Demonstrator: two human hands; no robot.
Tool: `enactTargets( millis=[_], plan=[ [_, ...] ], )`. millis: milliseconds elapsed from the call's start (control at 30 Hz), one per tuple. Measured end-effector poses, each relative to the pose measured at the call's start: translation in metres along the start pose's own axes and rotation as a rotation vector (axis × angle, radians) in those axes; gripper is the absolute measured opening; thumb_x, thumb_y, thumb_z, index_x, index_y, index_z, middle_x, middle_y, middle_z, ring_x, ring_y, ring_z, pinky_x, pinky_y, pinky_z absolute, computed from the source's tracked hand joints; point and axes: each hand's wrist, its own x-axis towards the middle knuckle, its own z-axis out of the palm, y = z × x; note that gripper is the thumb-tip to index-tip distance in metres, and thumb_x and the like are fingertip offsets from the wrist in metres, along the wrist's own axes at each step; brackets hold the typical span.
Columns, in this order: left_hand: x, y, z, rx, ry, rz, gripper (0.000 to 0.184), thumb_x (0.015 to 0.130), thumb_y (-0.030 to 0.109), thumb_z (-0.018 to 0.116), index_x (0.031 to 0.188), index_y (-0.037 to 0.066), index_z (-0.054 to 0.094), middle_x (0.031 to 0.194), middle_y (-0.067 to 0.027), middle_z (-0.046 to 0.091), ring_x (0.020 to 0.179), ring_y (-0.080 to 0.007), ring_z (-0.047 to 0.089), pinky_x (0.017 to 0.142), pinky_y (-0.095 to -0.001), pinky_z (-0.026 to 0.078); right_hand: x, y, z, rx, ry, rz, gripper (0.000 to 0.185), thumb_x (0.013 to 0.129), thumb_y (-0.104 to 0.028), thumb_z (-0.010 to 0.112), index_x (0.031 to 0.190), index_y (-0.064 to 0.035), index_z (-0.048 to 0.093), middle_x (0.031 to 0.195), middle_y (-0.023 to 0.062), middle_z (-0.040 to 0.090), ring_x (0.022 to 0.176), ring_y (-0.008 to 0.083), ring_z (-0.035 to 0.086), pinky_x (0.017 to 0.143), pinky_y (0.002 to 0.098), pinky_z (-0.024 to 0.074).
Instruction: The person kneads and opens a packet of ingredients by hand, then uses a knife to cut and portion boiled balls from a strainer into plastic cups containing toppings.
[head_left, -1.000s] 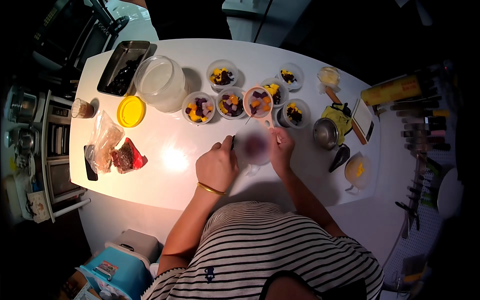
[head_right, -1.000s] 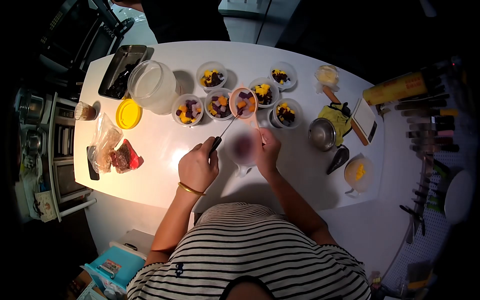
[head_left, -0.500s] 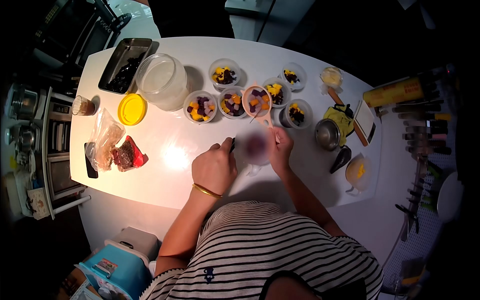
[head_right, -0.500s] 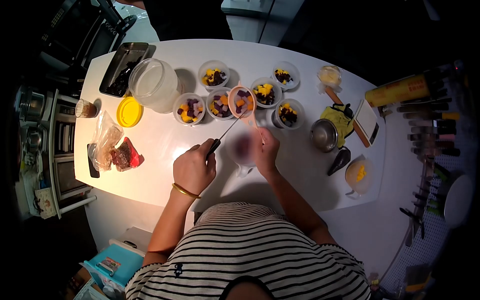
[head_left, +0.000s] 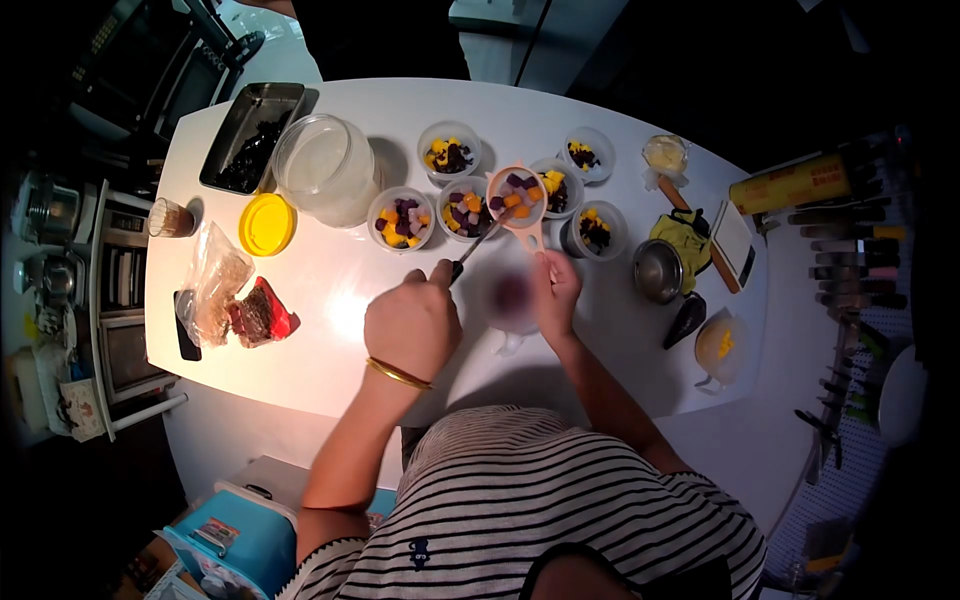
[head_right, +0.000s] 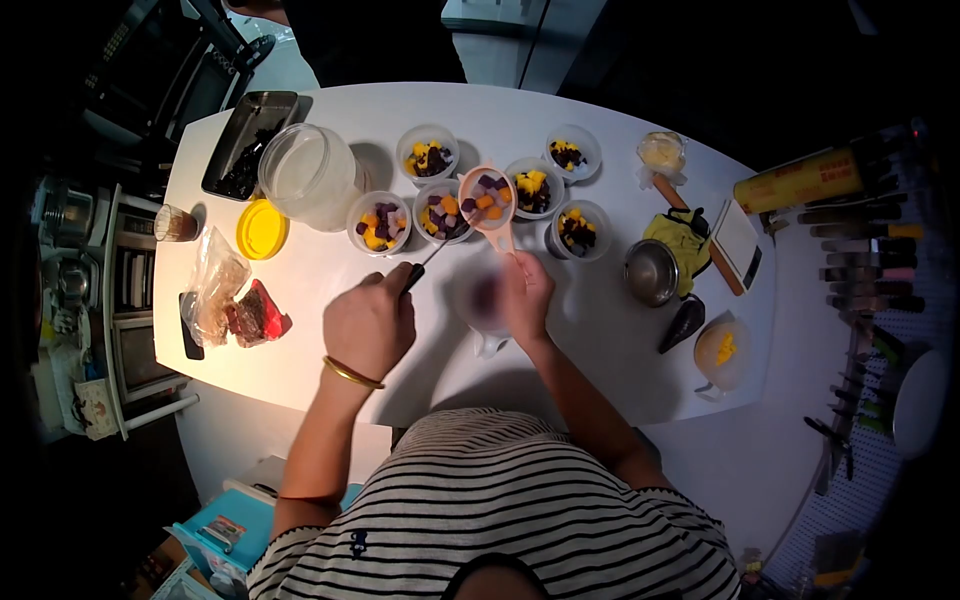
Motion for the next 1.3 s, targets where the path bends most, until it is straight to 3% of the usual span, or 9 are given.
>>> enactTargets(
  millis=[167,267,367,467,533,667,733,1100,1300],
  plan=[
    [0.032,-0.014,-0.035,0.22,-0.011,0.174,0.019,0.075,0.009,0.054,0.091,0.008,0.064,0.075,-0.0143,0.063,0.062,-0.0282,0.065,0.053,-0.0379,0.051,0.015,0.004,0.007,0.038,-0.025,-0.021,0.014,0.092,-0.008,0.053,0.094,0.0044,0.059,0.074,-0.0005,0.057,0.067,0.0035,0.049,0.059,0.0197,0.0414],
    [0.057,-0.016,-0.05,0.291,-0.059,0.202,0.012,0.073,0.009,0.056,0.079,0.009,0.066,0.073,-0.013,0.065,0.069,-0.0282,0.066,0.059,-0.0372,0.052,0.024,0.002,0.013,0.1,-0.065,-0.006,0.015,0.093,-0.01,0.053,0.092,0.0037,0.057,0.069,-0.0034,0.052,0.062,0.0017,0.044,0.053,0.0182,0.0357],
    [0.079,-0.015,-0.066,0.343,-0.142,0.233,0.011,0.072,0.01,0.057,0.077,0.009,0.067,0.072,-0.0135,0.065,0.071,-0.0272,0.066,0.061,-0.0364,0.053,0.034,-0.002,0.018,0.094,-0.079,-0.019,0.016,0.093,-0.012,0.053,0.09,0.0031,0.056,0.065,-0.0046,0.048,0.057,0.0011,0.04,0.048,0.0187,0.031],
    [0.096,-0.02,-0.072,0.357,-0.17,0.229,0.018,0.072,0.012,0.058,0.086,0.014,0.069,0.073,-0.0123,0.065,0.073,-0.0278,0.065,0.065,-0.0368,0.053,0.041,-0.006,0.02,0.133,-0.114,-0.006,0.016,0.093,-0.013,0.053,0.09,0.0029,0.056,0.063,-0.0043,0.047,0.056,0.0017,0.04,0.048,0.0191,0.0313],
    [0.105,-0.025,-0.075,0.32,-0.204,0.222,0.03,0.07,0.01,0.062,0.098,0.017,0.07,0.075,-0.0106,0.067,0.074,-0.0271,0.065,0.07,-0.0359,0.052,0.045,-0.007,0.018,0.091,-0.166,0.045,0.015,0.093,-0.011,0.053,0.094,0.0029,0.057,0.073,-0.0034,0.053,0.064,0.0014,0.045,0.056,0.0173,0.0368],
    [0.11,-0.037,-0.083,0.219,-0.255,0.239,0.031,0.069,0.008,0.065,0.098,0.015,0.07,0.078,-0.0101,0.068,0.074,-0.0258,0.065,0.07,-0.0351,0.052,0.054,0.002,0.018,0.056,-0.205,-0.029,0.015,0.093,-0.012,0.052,0.094,0.003,0.057,0.067,-0.0027,0.051,0.059,0.0024,0.044,0.053,0.0183,0.0358],
    [0.109,-0.043,-0.083,0.211,-0.243,0.253,0.031,0.069,0.008,0.066,0.098,0.014,0.07,0.077,-0.0102,0.068,0.073,-0.026,0.065,0.069,-0.035,0.052,0.059,0.003,0.02,0.09,-0.187,-0.093,0.018,0.094,-0.015,0.052,0.086,0.0016,0.055,0.061,-0.0048,0.045,0.054,0.0013,0.038,0.047,0.0194,0.0297],
    [0.096,-0.063,-0.08,0.06,-0.094,0.31,0.03,0.071,0.006,0.065,0.101,0.009,0.068,0.079,-0.0136,0.067,0.066,-0.0288,0.064,0.063,-0.035,0.051,0.057,-0.007,0.017,0.139,-0.199,-0.004,0.017,0.094,-0.014,0.052,0.085,0.001,0.055,0.061,-0.0049,0.045,0.054,0.0013,0.04,0.048,0.0189,0.0317],
    [0.054,-0.05,-0.049,-0.184,-0.017,0.265,0.031,0.074,0.008,0.066,0.105,0.004,0.065,0.078,-0.0182,0.066,0.063,-0.03,0.064,0.06,-0.0337,0.05,0.046,-0.017,-0.001,0.131,-0.148,0.08,0.016,0.094,-0.012,0.052,0.087,0.0015,0.056,0.061,-0.0036,0.047,0.054,0.0025,0.042,0.05,0.0189,0.0345]
  ],
)
